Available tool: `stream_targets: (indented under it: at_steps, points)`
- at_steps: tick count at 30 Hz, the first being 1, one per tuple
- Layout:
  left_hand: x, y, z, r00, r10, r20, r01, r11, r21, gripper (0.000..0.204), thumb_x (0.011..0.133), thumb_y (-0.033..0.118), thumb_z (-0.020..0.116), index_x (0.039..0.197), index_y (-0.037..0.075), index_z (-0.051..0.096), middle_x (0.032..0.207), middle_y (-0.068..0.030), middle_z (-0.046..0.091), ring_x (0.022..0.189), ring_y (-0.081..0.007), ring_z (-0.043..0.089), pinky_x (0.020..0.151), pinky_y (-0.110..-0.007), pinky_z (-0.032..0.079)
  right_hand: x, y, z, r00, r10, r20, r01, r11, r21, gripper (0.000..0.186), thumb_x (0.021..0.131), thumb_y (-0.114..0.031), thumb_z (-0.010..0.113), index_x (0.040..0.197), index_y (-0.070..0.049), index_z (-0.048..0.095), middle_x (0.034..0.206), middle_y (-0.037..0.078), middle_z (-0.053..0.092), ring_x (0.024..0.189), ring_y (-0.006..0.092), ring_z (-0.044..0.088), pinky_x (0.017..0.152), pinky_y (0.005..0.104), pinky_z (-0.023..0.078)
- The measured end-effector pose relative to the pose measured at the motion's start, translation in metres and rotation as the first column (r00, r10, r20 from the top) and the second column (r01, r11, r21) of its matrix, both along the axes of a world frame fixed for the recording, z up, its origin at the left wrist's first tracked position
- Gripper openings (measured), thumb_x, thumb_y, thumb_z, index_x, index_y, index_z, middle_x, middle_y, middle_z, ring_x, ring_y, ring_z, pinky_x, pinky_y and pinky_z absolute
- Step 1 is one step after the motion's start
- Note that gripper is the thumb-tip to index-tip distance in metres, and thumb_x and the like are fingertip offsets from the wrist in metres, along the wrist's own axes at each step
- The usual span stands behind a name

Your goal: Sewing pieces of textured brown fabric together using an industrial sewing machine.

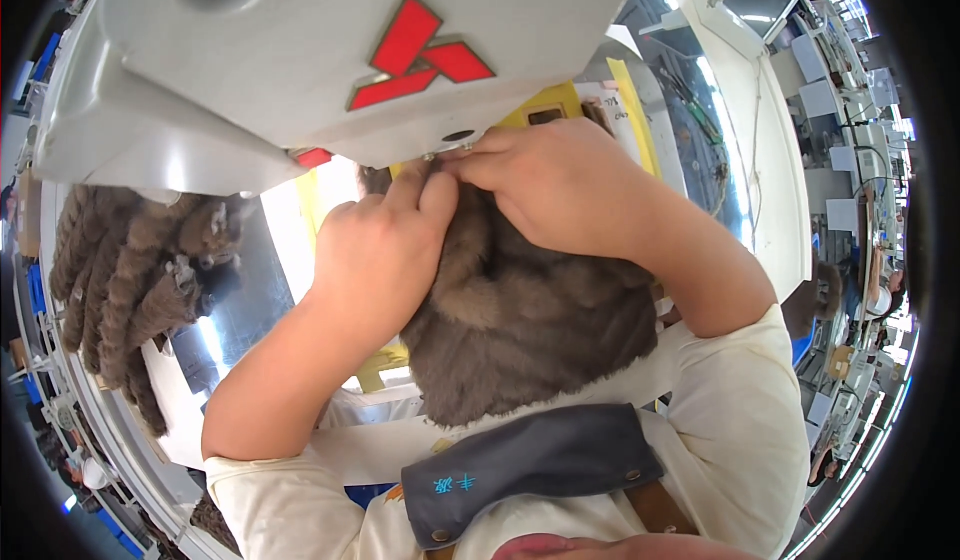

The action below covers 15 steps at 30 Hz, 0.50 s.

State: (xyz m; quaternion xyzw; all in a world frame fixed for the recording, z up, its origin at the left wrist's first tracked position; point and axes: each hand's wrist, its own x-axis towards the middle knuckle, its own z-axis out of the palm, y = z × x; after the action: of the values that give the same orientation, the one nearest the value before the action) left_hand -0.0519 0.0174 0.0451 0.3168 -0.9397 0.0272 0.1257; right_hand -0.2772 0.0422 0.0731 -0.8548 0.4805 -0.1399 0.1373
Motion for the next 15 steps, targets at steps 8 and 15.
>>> stream_targets:
  at_steps: [8, 15]
  points:
    - [0.0004, 0.0029, 0.0038, 0.999, 0.024, 0.022, -0.025, 0.999, 0.034, 0.024, 0.082, 0.008, 0.062, 0.106, 0.006, 0.061, 0.121, -0.0115, 0.069, 0.067, -0.0236, 0.07, 0.058, -0.034, 0.055, 0.0044, -0.0011, 0.0034, 0.999, -0.021, -0.045, 0.02, 1.0, -0.021, 0.029, 0.087, -0.009, 0.059, 0.111, -0.007, 0.076, 0.113, 0.005, 0.076, 0.098, 0.0268, 0.074, 0.079, 0.0405, 0.059]
    - [0.003, 0.0012, 0.0034, 1.0, -0.001, 0.002, 0.001, 1.0, -0.003, 0.031, 0.08, 0.008, 0.064, 0.111, 0.004, 0.067, 0.123, -0.0154, 0.072, 0.072, -0.0203, 0.074, 0.057, -0.032, 0.055, 0.0058, -0.0022, -0.0033, 0.998, -0.022, -0.052, 0.021, 1.0, -0.022, 0.026, 0.088, -0.011, 0.06, 0.108, -0.006, 0.076, 0.109, 0.006, 0.077, 0.097, 0.026, 0.074, 0.075, 0.0397, 0.059]
